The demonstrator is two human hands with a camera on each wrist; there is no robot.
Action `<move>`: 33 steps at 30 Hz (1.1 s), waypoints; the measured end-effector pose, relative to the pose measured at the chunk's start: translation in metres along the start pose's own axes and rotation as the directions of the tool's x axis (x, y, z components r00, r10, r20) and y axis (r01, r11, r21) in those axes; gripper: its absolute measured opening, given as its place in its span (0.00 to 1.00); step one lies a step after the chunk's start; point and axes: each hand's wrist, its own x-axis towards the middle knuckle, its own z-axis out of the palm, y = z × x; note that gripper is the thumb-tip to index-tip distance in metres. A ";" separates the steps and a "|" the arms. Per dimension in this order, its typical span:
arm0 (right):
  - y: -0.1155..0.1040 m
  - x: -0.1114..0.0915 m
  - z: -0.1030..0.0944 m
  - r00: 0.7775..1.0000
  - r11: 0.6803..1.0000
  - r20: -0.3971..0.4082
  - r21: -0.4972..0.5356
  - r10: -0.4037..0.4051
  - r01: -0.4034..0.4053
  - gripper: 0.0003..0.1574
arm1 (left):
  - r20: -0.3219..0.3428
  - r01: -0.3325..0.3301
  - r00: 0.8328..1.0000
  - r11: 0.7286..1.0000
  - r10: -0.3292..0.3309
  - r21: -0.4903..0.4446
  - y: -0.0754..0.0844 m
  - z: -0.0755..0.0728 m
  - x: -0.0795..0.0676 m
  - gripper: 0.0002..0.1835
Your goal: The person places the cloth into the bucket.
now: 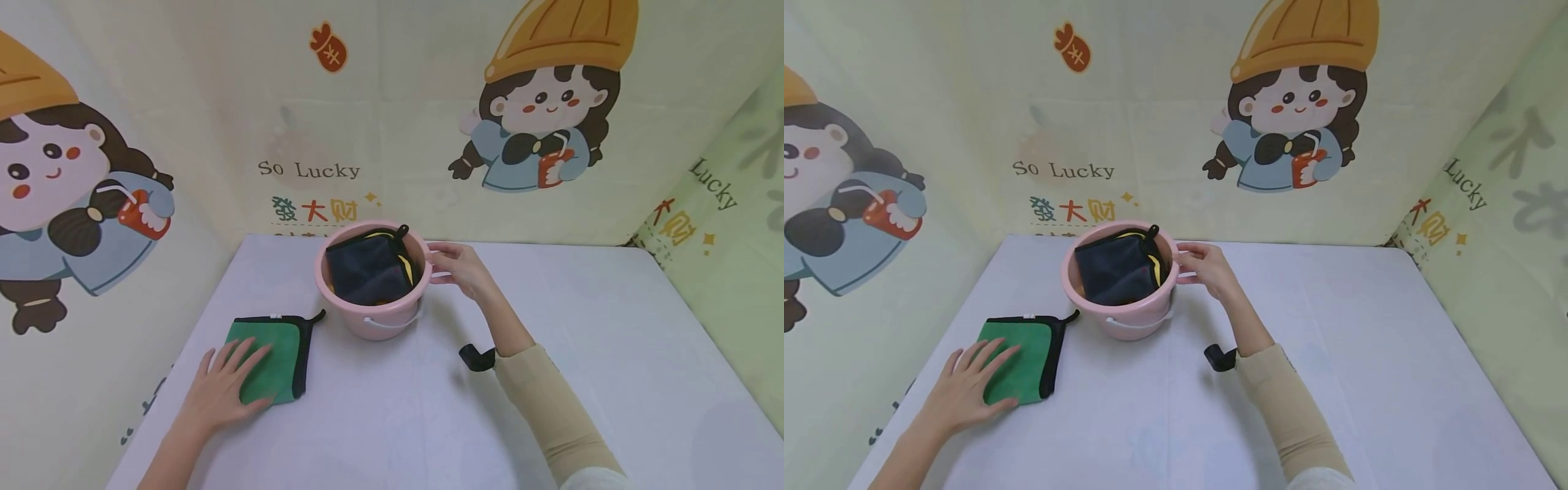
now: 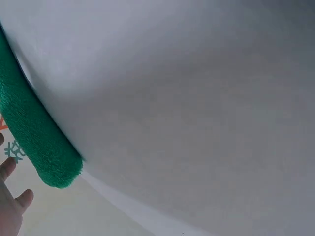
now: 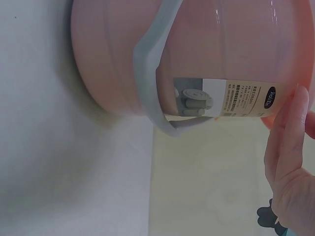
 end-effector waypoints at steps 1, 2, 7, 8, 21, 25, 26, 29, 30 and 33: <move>0.000 0.000 0.000 1.000 1.000 0.000 0.001 0.001 -0.001 0.27 | 0.009 0.003 1.000 1.000 -0.003 -0.002 -0.001 0.000 -0.002 0.46; 0.000 0.000 0.000 1.000 1.000 0.001 0.003 0.000 0.000 0.27 | 0.016 0.008 1.000 1.000 -0.007 -0.003 -0.002 0.000 -0.003 0.46; 0.000 -0.001 0.000 1.000 1.000 0.004 0.005 0.002 -0.002 0.26 | 0.066 0.040 0.997 0.999 -0.040 -0.001 -0.004 0.000 -0.005 0.44; 0.000 0.000 -0.001 1.000 1.000 0.003 0.005 0.001 -0.001 0.26 | 0.077 0.045 0.996 0.999 -0.045 0.002 -0.004 0.000 -0.005 0.43; 0.001 0.001 -0.001 1.000 1.000 0.009 0.015 -0.002 0.001 0.26 | 0.183 0.135 0.975 0.989 -0.123 -0.057 -0.003 0.002 -0.004 0.34; 0.001 0.001 0.000 1.000 1.000 0.007 0.009 0.000 0.000 0.26 | 0.158 0.134 0.980 0.989 -0.123 -0.064 -0.005 0.005 -0.003 0.30; 0.001 0.001 0.000 1.000 1.000 0.006 0.007 0.001 -0.001 0.26 | 0.149 0.131 0.982 0.990 -0.120 -0.061 -0.005 0.006 -0.002 0.30; 0.001 0.000 0.000 1.000 1.000 0.005 0.005 0.001 -0.001 0.26 | 0.111 0.111 0.988 0.992 -0.104 -0.058 -0.006 0.009 -0.002 0.28; 0.001 0.000 0.000 1.000 1.000 0.004 0.004 0.000 0.000 0.26 | 0.096 0.105 0.990 0.993 -0.099 -0.058 -0.007 0.010 -0.001 0.27; 0.002 0.001 0.000 1.000 1.000 0.003 0.006 -0.006 0.006 0.26 | 0.070 0.098 0.993 0.993 -0.094 -0.060 -0.007 0.013 -0.001 0.25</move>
